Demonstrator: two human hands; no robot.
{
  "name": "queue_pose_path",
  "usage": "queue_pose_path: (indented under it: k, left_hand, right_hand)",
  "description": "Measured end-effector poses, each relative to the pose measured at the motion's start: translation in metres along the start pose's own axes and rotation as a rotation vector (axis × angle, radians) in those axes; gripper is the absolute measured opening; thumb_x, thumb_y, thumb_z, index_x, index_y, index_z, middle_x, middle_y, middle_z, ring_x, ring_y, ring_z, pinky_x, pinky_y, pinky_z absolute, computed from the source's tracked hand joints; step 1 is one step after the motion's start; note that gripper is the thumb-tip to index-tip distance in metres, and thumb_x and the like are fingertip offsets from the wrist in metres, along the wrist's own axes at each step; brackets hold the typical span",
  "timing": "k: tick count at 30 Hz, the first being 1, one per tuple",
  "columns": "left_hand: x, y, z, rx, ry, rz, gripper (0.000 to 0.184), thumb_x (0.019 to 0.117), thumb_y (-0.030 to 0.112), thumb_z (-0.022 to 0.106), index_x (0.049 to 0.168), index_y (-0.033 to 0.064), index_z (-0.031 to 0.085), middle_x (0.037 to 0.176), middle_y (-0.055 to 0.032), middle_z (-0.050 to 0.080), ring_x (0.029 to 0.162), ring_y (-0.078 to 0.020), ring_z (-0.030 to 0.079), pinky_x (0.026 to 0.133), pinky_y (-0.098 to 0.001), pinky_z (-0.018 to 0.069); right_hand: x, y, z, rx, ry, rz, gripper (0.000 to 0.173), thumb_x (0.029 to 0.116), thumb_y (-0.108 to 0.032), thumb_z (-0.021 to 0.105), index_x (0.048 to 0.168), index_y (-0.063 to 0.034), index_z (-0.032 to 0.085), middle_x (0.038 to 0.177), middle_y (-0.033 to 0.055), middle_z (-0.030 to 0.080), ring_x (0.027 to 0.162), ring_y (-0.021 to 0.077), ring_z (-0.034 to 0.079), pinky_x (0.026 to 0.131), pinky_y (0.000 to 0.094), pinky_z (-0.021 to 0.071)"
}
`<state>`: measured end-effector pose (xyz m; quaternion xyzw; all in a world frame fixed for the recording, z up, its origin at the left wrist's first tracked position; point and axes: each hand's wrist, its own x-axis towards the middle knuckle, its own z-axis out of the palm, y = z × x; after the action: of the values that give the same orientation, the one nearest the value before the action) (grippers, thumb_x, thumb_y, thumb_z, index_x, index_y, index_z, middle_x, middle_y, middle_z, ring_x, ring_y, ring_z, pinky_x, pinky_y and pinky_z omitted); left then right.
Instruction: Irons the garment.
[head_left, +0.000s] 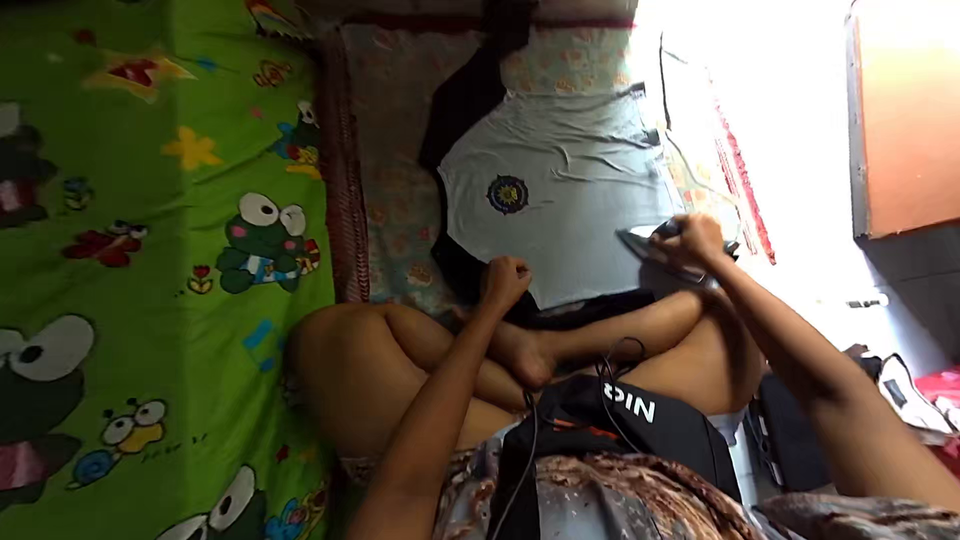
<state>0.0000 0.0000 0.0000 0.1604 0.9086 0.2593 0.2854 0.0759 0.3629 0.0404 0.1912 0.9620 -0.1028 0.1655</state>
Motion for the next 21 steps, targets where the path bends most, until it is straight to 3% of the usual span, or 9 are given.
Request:
queue_pose_path:
  k: [2, 4, 7, 11, 13, 15, 16, 18, 21]
  left_hand:
    - [0.036, -0.025, -0.005, -0.012, 0.247, 0.15, 0.033, 0.1049, 0.011, 0.055, 0.134, -0.0001, 0.064, 0.14, -0.0265, 0.058, 0.134, -0.0437, 0.053, 0.113, -0.058, 0.0395]
    - [0.066, -0.063, -0.001, 0.079, 0.422, 0.196, 0.047, 0.1082, 0.018, 0.047, 0.154, 0.0085, 0.047, 0.161, -0.0232, 0.038, 0.151, -0.045, 0.032, 0.121, -0.0631, 0.0249]
    - [0.083, -0.098, 0.004, 0.188, 0.501, 0.055, 0.058, 0.1096, 0.037, 0.036, 0.163, 0.0142, 0.031, 0.171, -0.0163, 0.018, 0.159, -0.0409, 0.009, 0.123, -0.0682, 0.0059]
    - [0.076, -0.093, 0.007, 0.235, 0.52, -0.019, 0.062, 0.1074, 0.04, 0.032, 0.161, 0.0085, 0.034, 0.169, -0.0169, 0.026, 0.156, -0.0441, 0.018, 0.123, -0.0679, 0.0105]
    - [0.075, -0.09, 0.005, 0.216, 0.536, -0.019, 0.063, 0.1053, 0.04, 0.033, 0.159, 0.0093, 0.038, 0.167, -0.0165, 0.031, 0.155, -0.0447, 0.022, 0.121, -0.0687, 0.0135]
    - [0.08, -0.091, -0.003, 0.099, 0.611, -0.026, 0.057, 0.1021, 0.037, 0.041, 0.151, 0.0091, 0.051, 0.159, -0.0164, 0.045, 0.148, -0.0444, 0.037, 0.117, -0.0687, 0.0228]
    - [0.087, -0.094, -0.013, -0.022, 0.672, -0.04, 0.05, 0.1019, 0.031, 0.046, 0.143, 0.0039, 0.057, 0.149, -0.0208, 0.054, 0.14, -0.0463, 0.046, 0.113, -0.0683, 0.0295]
    - [0.108, -0.096, -0.048, -0.256, 0.738, -0.166, 0.049, 0.1075, 0.025, 0.047, 0.143, -0.0087, 0.048, 0.141, -0.0326, 0.054, 0.134, -0.0491, 0.05, 0.114, -0.0621, 0.0365]
    - [0.159, -0.108, -0.099, -0.3, 0.722, -0.308, 0.055, 0.1093, 0.035, 0.046, 0.143, -0.008, 0.048, 0.141, -0.0342, 0.054, 0.134, -0.0505, 0.049, 0.113, -0.0637, 0.0367]
  right_hand:
    - [-0.006, -0.057, 0.012, 0.041, -0.05, -0.119, 0.041, 0.0869, -0.044, 0.081, 0.105, -0.0081, 0.075, 0.098, 0.0227, 0.073, 0.098, 0.0448, 0.07, 0.081, 0.0689, 0.0533]
    - [-0.009, -0.128, 0.019, 0.05, -0.168, -0.25, 0.049, 0.0911, -0.05, 0.074, 0.114, -0.007, 0.072, 0.103, 0.0204, 0.073, 0.103, 0.041, 0.07, 0.089, 0.064, 0.0524]
    - [0.033, -0.189, 0.013, -0.016, -0.204, -0.418, 0.051, 0.1047, -0.046, 0.054, 0.13, -0.0024, 0.061, 0.119, 0.0223, 0.07, 0.114, 0.0406, 0.068, 0.095, 0.0599, 0.0514]
    - [0.158, -0.13, -0.016, 0.038, 0.195, -0.207, 0.039, 0.1047, -0.033, 0.06, 0.132, -0.0047, 0.059, 0.106, 0.0257, 0.071, 0.099, 0.0475, 0.07, 0.077, 0.0669, 0.0558]
    - [0.217, -0.084, -0.042, 0.099, 0.298, 0.041, 0.044, 0.1042, -0.038, 0.058, 0.129, -0.0018, 0.062, 0.111, 0.0292, 0.07, 0.104, 0.051, 0.068, 0.082, 0.0716, 0.0523]
    - [0.243, -0.058, -0.07, 0.152, 0.235, 0.209, 0.055, 0.102, -0.046, 0.061, 0.124, 0.0041, 0.063, 0.117, 0.0338, 0.067, 0.111, 0.055, 0.064, 0.088, 0.0751, 0.0479]
    - [0.235, -0.055, -0.073, 0.16, 0.185, 0.195, 0.055, 0.1009, -0.048, 0.063, 0.12, 0.0037, 0.065, 0.112, 0.0336, 0.068, 0.107, 0.0548, 0.065, 0.086, 0.0751, 0.0483]
    - [0.191, -0.078, -0.064, 0.082, 0.02, 0.038, 0.048, 0.0977, -0.047, 0.067, 0.116, -0.0027, 0.068, 0.105, 0.0269, 0.071, 0.102, 0.048, 0.068, 0.085, 0.0694, 0.0521]
    - [0.116, -0.146, -0.024, -0.122, -0.225, -0.288, 0.059, 0.0985, -0.056, 0.061, 0.128, -0.005, 0.064, 0.106, 0.0243, 0.072, 0.104, 0.0458, 0.069, 0.089, 0.0651, 0.0519]
